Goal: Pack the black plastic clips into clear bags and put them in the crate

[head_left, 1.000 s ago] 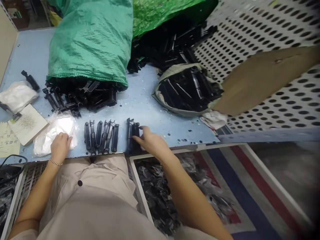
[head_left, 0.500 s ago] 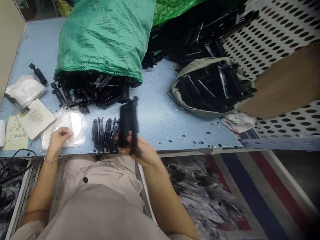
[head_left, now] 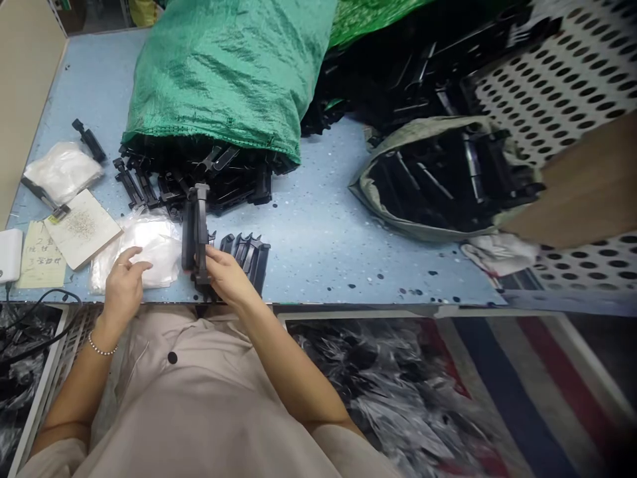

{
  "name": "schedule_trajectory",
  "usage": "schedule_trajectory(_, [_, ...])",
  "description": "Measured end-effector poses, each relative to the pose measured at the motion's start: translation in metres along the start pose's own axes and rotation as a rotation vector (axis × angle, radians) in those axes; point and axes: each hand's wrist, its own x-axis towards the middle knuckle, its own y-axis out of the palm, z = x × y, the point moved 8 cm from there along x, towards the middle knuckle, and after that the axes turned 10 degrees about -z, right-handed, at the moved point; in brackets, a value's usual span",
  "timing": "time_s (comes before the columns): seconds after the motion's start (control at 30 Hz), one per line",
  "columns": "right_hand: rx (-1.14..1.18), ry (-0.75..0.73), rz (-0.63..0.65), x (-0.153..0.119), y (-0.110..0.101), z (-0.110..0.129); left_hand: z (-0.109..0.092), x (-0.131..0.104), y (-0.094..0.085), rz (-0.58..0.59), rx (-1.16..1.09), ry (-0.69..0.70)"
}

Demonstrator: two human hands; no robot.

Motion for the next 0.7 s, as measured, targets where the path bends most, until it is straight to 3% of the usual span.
schedule_trajectory(0.07, [-0.022, -0.031, -0.007, -0.017, -0.006, 0.006, -0.003, 0.001, 0.01, 0.073, 0.102, 0.057])
schedule_trajectory(0.1, [-0.008, 0.026, 0.039, -0.027, -0.004, 0.001, -0.002, 0.003, 0.012, 0.077, 0.121, 0.053])
schedule_trajectory(0.2, [0.08, 0.369, 0.268, -0.059, 0.008, -0.035, -0.005, 0.01, 0.012, 0.09, 0.096, 0.027])
schedule_trajectory(0.27, [0.143, 0.513, 0.328, -0.07, 0.01, -0.055, -0.015, 0.011, 0.011, 0.086, 0.086, 0.056])
schedule_trajectory(0.33, [0.197, 0.531, 0.301, -0.069, 0.008, -0.064, -0.035, 0.006, 0.01, 0.057, 0.099, 0.161])
schedule_trajectory(0.43, [0.23, 0.403, 0.164, -0.057, -0.001, -0.056, -0.085, -0.027, 0.029, 0.109, 0.024, 0.481])
schedule_trajectory(0.5, [0.214, 0.224, -0.005, -0.05, -0.02, -0.035, -0.116, -0.057, 0.048, 0.193, -0.069, 0.668])
schedule_trajectory(0.6, [0.089, 0.037, -0.156, -0.06, -0.067, -0.002, -0.144, -0.086, 0.07, 0.297, -0.178, 0.764])
schedule_trajectory(0.63, [0.02, 0.031, -0.187, -0.069, -0.092, 0.006, -0.149, -0.09, 0.074, 0.335, -0.22, 0.793])
schedule_trajectory(0.7, [-0.12, 0.024, -0.345, -0.098, -0.165, 0.021, -0.147, -0.085, 0.073, 0.355, -0.277, 0.798])
